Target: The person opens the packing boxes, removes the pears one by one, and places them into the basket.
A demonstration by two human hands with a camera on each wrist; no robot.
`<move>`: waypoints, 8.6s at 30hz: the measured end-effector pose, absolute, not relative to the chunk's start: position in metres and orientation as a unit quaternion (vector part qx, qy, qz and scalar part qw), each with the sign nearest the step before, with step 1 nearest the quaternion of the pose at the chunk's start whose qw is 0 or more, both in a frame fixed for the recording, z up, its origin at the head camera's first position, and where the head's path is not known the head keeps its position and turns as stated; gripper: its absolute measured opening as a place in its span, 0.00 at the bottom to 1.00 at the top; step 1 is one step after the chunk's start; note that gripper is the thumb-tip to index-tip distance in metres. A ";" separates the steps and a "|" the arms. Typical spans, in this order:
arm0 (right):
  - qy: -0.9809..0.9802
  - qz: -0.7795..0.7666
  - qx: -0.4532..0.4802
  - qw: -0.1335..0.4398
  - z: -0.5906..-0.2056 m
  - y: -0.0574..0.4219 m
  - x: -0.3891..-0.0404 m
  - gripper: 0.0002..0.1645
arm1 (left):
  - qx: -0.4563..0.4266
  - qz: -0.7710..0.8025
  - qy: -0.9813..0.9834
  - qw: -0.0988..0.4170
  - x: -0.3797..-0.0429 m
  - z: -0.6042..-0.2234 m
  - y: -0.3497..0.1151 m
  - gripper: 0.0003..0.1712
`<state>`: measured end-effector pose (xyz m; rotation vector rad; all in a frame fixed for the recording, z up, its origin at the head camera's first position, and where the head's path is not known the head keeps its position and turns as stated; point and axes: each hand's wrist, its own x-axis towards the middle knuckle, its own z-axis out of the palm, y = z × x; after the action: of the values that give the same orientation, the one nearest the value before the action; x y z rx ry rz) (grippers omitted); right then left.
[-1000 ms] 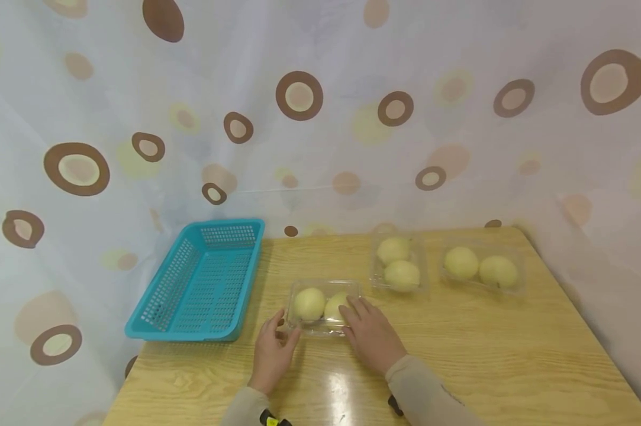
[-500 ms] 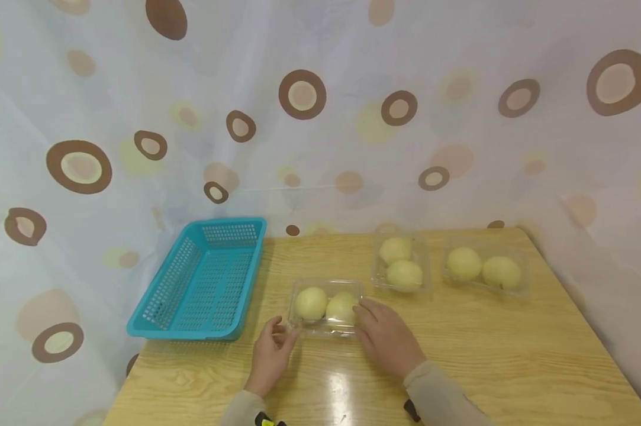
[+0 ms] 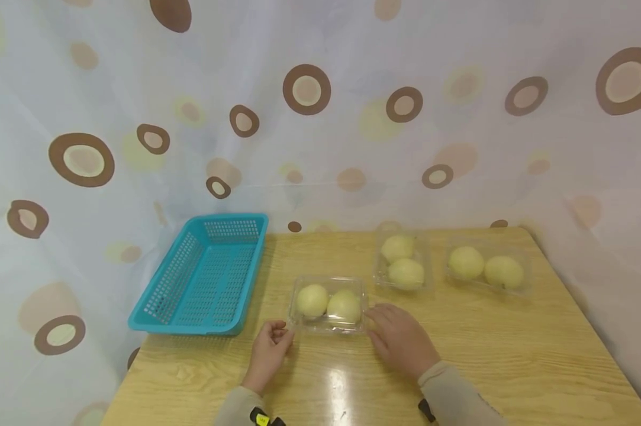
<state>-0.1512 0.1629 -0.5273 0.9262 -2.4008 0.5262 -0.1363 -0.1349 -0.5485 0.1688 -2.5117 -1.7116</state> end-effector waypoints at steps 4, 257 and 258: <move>-0.884 0.192 0.343 0.253 -0.528 0.167 -0.153 0.26 | 0.064 -0.592 -0.803 0.030 -0.136 -0.548 -0.132 0.14; -0.764 0.019 0.479 0.431 -0.497 0.151 -0.195 0.24 | 0.174 -0.774 -0.603 -0.083 -0.151 -0.557 -0.022 0.10; -0.764 0.018 0.478 0.432 -0.497 0.151 -0.196 0.24 | 0.173 -0.774 -0.603 -0.083 -0.151 -0.557 -0.023 0.11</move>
<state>-0.1957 0.1511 -0.4966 1.1924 -1.9057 0.0441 -0.1510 -0.0226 -0.5572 0.5757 -2.0006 -2.5696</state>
